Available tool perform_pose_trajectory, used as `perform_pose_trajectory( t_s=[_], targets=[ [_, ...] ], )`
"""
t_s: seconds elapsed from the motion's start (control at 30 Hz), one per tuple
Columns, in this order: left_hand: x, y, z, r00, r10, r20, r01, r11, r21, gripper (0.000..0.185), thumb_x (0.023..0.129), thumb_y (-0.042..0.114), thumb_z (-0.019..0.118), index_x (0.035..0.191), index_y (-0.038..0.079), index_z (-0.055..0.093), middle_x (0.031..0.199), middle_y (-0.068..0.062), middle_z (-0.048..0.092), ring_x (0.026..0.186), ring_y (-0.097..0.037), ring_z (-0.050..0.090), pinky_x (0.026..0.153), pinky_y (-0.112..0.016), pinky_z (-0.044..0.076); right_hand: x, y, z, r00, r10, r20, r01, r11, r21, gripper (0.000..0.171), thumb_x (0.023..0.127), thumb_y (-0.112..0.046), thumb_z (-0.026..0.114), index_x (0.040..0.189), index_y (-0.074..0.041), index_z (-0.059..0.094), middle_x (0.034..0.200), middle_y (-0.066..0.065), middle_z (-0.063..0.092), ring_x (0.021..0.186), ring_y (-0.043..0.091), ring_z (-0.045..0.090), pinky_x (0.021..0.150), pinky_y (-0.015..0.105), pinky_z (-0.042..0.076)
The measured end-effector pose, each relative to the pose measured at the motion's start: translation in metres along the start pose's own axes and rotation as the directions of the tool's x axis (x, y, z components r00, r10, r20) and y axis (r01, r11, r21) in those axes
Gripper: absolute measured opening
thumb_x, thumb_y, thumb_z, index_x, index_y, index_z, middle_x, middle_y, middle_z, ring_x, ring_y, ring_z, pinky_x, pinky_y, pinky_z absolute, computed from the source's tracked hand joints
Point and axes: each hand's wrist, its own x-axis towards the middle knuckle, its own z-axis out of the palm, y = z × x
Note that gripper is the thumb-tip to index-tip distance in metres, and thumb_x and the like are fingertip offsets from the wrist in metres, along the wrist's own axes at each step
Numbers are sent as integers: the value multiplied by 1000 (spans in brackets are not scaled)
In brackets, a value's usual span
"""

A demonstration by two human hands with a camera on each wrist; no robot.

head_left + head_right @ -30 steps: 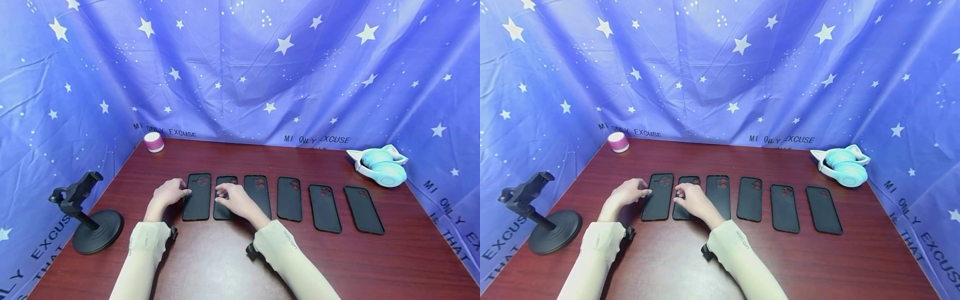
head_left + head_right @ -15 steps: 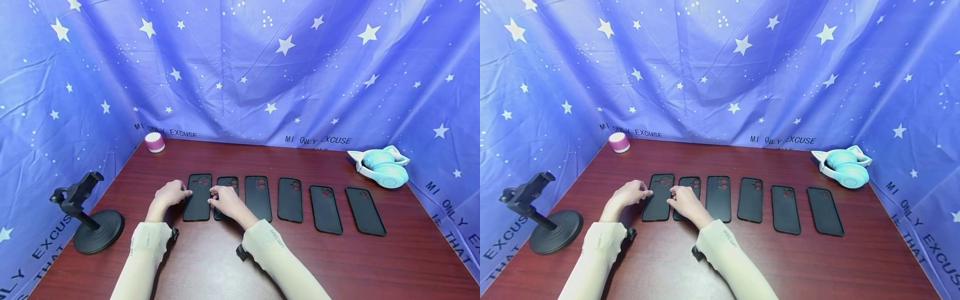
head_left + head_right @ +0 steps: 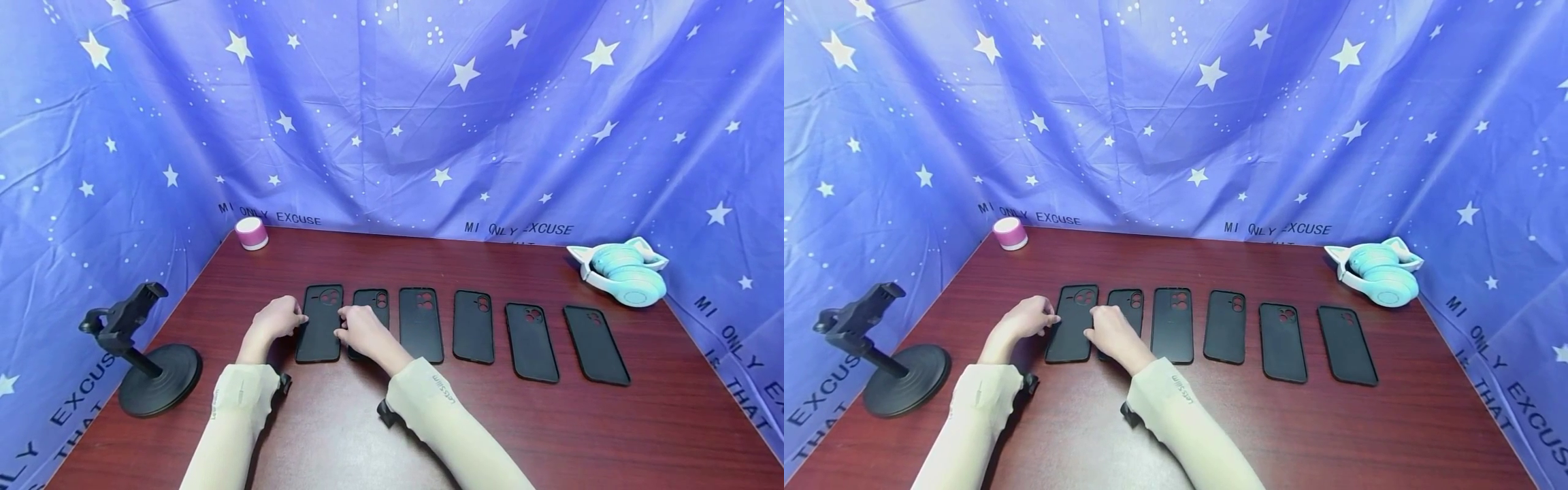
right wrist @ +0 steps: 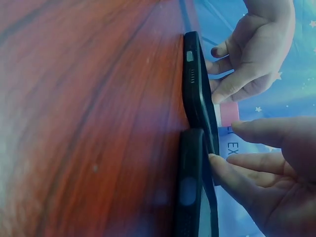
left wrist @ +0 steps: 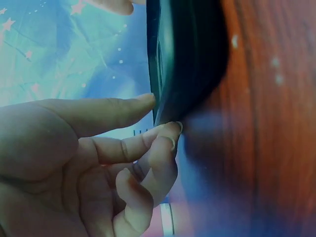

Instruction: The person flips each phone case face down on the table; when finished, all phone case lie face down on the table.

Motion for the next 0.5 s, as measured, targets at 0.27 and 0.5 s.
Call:
perform_pose_trajectory(
  t_s=[0.27, 0.5],
  targets=[
    [0, 1, 0, 998, -60, -12, 60, 998, -24, 28, 95, 23, 60, 70, 12, 58, 60, 0, 64, 59, -9, 64, 65, -36, 47, 0, -7, 6, 1000, 7, -13, -7, 998, -57, 43, 92, -24, 66, 129, -4, 61, 124, 11, 68, 118, 25, 62, 97, 34, 52],
    [2, -4, -2, 998, -46, -53, 43, 998, -45, 41, 95, 23, 57, 57, 17, 45, 54, 3, 53, 57, -13, 54, 57, -29, 40, -1, -15, 13, 999, 18, -33, -18, 1000, -26, 47, 91, -24, 67, 130, 0, 59, 125, 15, 66, 119, 27, 61, 98, 36, 52]
  ],
)
